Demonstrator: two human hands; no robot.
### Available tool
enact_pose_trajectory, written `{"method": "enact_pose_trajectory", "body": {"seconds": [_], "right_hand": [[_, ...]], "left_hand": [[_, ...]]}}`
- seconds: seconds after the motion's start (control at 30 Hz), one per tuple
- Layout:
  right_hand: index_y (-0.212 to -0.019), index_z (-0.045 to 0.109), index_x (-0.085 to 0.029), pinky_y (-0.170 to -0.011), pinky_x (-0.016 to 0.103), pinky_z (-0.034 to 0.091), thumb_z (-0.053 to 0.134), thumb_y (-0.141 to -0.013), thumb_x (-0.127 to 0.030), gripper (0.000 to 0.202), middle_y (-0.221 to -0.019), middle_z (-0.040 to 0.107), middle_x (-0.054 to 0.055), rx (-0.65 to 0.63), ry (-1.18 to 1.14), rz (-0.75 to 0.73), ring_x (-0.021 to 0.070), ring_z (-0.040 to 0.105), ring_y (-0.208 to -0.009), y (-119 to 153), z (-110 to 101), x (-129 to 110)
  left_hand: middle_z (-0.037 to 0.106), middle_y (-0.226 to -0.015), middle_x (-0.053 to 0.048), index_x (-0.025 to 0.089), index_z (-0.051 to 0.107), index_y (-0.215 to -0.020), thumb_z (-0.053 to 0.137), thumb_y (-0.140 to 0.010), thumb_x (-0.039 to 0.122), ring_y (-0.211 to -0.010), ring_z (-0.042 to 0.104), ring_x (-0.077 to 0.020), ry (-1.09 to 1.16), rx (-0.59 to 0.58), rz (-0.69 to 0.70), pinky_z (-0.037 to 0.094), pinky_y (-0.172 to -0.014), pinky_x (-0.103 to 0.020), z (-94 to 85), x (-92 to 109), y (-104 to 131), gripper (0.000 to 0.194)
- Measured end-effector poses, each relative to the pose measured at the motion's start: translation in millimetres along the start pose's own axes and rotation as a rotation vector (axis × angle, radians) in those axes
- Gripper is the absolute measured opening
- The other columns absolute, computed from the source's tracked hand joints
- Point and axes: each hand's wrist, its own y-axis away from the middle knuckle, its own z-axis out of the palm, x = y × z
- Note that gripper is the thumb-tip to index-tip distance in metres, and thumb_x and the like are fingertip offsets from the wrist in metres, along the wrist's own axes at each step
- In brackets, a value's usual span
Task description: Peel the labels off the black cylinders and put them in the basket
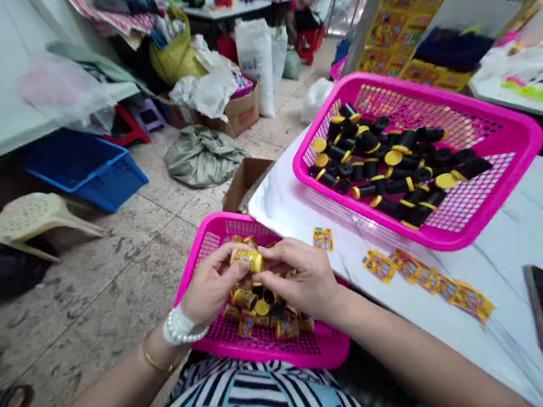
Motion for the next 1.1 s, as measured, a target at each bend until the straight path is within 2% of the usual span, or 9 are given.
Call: {"method": "enact_pose_trajectory", "body": {"seconds": [0.1,0.2,0.27,0.37,0.47,0.57,0.8,1.0,1.1], "right_hand": [[-0.104,0.075,-0.023,-0.060,0.027,0.060,0.080,-0.076,-0.018,0.028,-0.085,0.070,0.004,0.051,-0.197,0.195,0.0158,0.069,-0.071,28,19,2],[-0.105,0.074,-0.023,-0.061,0.028,0.062,0.077,-0.078,-0.018,0.027,-0.089,0.068,0.005,0.091,-0.259,0.298,0.0161,0.070,-0.072,49,31,6],[-0.109,0.073,-0.025,-0.062,0.027,0.062,0.074,-0.080,-0.015,0.030,-0.094,0.066,0.005,0.086,-0.184,0.276,0.0153,0.069,-0.072,58,32,10],[-0.116,0.069,-0.027,-0.069,0.030,0.063,0.070,-0.082,-0.012,0.037,-0.110,0.061,0.007,0.065,-0.095,0.214,0.0162,0.068,-0.082,67,27,16],[-0.115,0.069,-0.027,-0.069,0.029,0.064,0.071,-0.082,-0.013,0.036,-0.113,0.059,0.008,0.065,-0.101,0.237,0.0179,0.067,-0.090,75,22,19],[-0.114,0.069,-0.026,-0.065,0.026,0.063,0.071,-0.082,-0.013,0.034,-0.107,0.061,0.008,0.100,-0.053,0.200,0.0187,0.067,-0.092,80,23,20],[-0.115,0.067,-0.023,-0.083,0.034,0.060,0.069,-0.081,-0.008,0.037,-0.101,0.070,0.008,0.131,0.101,-0.061,0.0197,0.069,-0.093,82,28,17],[-0.109,0.072,-0.022,-0.076,0.031,0.059,0.079,-0.080,-0.017,0.030,-0.096,0.074,0.009,0.230,0.042,0.006,0.0189,0.071,-0.085,88,30,23],[-0.109,0.073,-0.021,-0.068,0.028,0.059,0.078,-0.082,-0.021,0.028,-0.092,0.073,0.008,0.187,-0.001,0.048,0.0178,0.070,-0.080,84,25,20]], "left_hand": [[0.064,-0.091,-0.004,0.015,0.064,-0.103,0.066,-0.087,0.036,-0.083,0.060,-0.0163,-0.085,-0.010,0.055,0.049,-0.075,-0.027,-3.0,-7,17,0.027],[0.065,-0.087,-0.003,0.016,0.064,-0.103,0.066,-0.086,0.041,-0.076,0.060,-0.0151,-0.080,-0.043,0.002,0.049,-0.069,-0.026,-4.2,-18,25,0.030],[0.064,-0.076,-0.001,0.017,0.061,-0.106,0.062,-0.088,0.049,-0.063,0.059,-0.0131,0.011,-0.082,-0.115,0.047,-0.059,-0.024,-3.5,-28,27,0.037],[0.057,-0.060,0.004,0.017,0.057,-0.103,0.057,-0.088,0.057,-0.043,0.047,-0.0082,0.186,-0.087,-0.306,0.035,-0.042,-0.019,-0.1,-41,26,0.043],[0.056,-0.057,0.005,0.016,0.056,-0.097,0.068,-0.083,0.053,-0.040,0.043,-0.0049,0.228,-0.058,-0.378,0.030,-0.040,-0.016,5.0,-48,27,0.041],[0.060,-0.061,0.004,0.016,0.057,-0.097,0.070,-0.082,0.050,-0.042,0.047,-0.0051,0.251,-0.051,-0.408,0.032,-0.042,-0.016,10.3,-50,28,0.039],[0.051,-0.059,0.007,0.016,0.058,-0.093,0.070,-0.083,0.046,-0.045,0.045,-0.0043,0.229,-0.135,-0.466,0.032,-0.045,-0.016,8.9,-48,28,0.034],[0.056,-0.073,0.004,0.017,0.061,-0.097,0.073,-0.080,0.045,-0.057,0.050,-0.0068,0.089,-0.166,-0.368,0.042,-0.054,-0.019,9.6,-42,21,0.035],[0.056,-0.077,0.003,0.017,0.062,-0.096,0.069,-0.083,0.047,-0.059,0.050,-0.0085,-0.007,-0.198,-0.327,0.043,-0.054,-0.020,9.9,-38,18,0.033]]}}
